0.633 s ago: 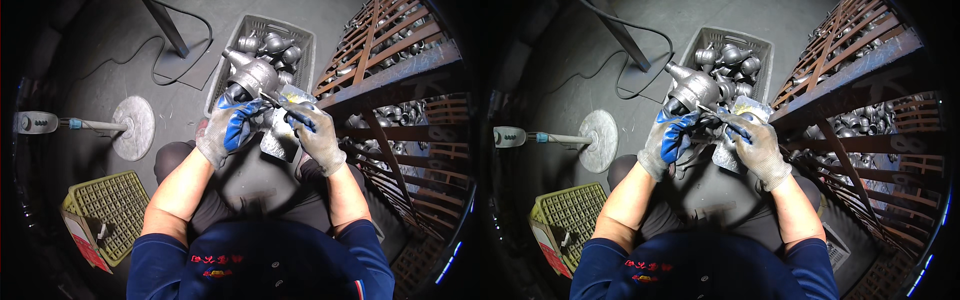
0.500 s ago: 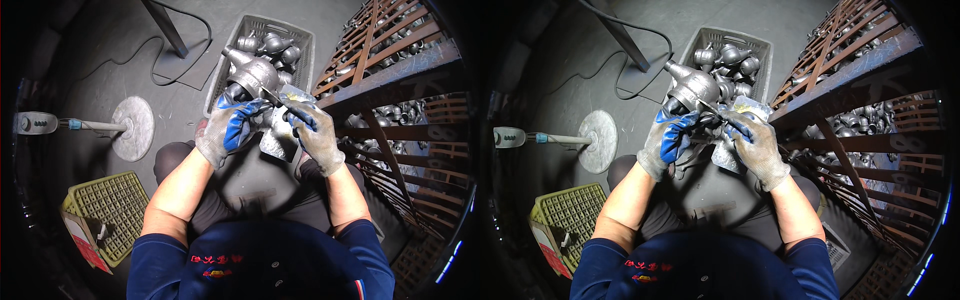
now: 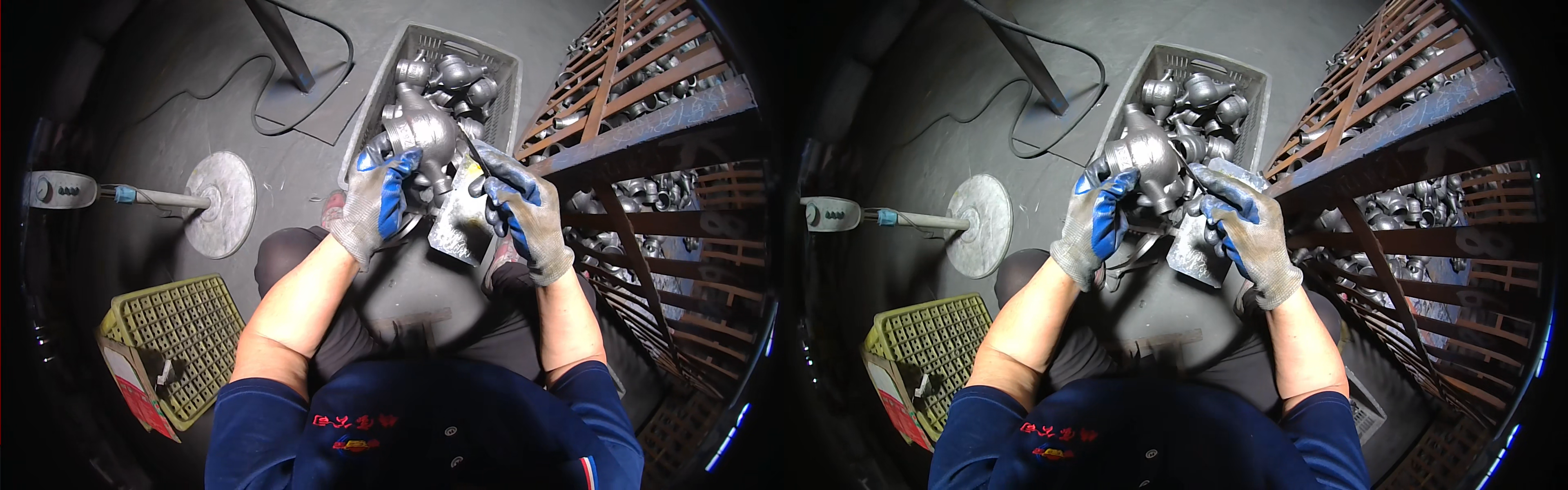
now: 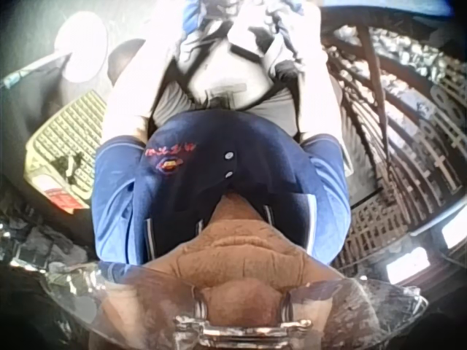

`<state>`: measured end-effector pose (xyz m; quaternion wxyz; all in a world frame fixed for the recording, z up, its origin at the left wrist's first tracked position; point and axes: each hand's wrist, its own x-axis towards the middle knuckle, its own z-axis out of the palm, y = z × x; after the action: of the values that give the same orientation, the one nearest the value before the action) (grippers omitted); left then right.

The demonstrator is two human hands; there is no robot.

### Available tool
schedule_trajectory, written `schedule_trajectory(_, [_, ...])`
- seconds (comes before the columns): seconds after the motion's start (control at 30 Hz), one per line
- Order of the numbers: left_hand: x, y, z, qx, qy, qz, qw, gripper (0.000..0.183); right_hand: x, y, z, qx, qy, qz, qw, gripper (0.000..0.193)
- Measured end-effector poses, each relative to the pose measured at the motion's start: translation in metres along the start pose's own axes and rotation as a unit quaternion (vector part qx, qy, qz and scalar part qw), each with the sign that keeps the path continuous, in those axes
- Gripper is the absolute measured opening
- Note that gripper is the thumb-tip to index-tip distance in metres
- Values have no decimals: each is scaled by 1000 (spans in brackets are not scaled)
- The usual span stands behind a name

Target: Cleaning and deburring metal castings using a scraper or hand tool.

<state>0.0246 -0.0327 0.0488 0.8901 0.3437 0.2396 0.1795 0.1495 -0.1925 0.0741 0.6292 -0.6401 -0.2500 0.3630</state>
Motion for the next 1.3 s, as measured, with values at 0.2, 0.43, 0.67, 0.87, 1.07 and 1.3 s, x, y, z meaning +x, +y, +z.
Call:
schedule_trajectory(0.2, [14, -8, -10, 91, 113, 37, 989, 15, -1, 2, 3, 34, -20, 24, 999, 35])
schedule_trajectory(0.43, [2, 4, 10, -43, 73, -39, 996, 14, 1, 4, -1, 44, -16, 33, 998, 34])
schedule_trajectory(0.67, [3, 5, -9, -81, -84, -92, 989, 21, 0, 4, -1, 22, -18, 27, 999, 35])
schedule_trajectory(0.87, [-11, -1, -3, -6, -37, 83, 996, 22, -2, -1, 10, -26, -29, 12, 999, 37])
schedule_trajectory(1.07, [-7, -2, -12, 98, -111, 11, 989, 33, -1, -2, 15, -46, -12, 14, 999, 39])
schedule_trajectory(1.3, [-7, 4, 5, -84, -71, -34, 993, 30, 0, 0, 18, -313, 24, -166, 935, 36])
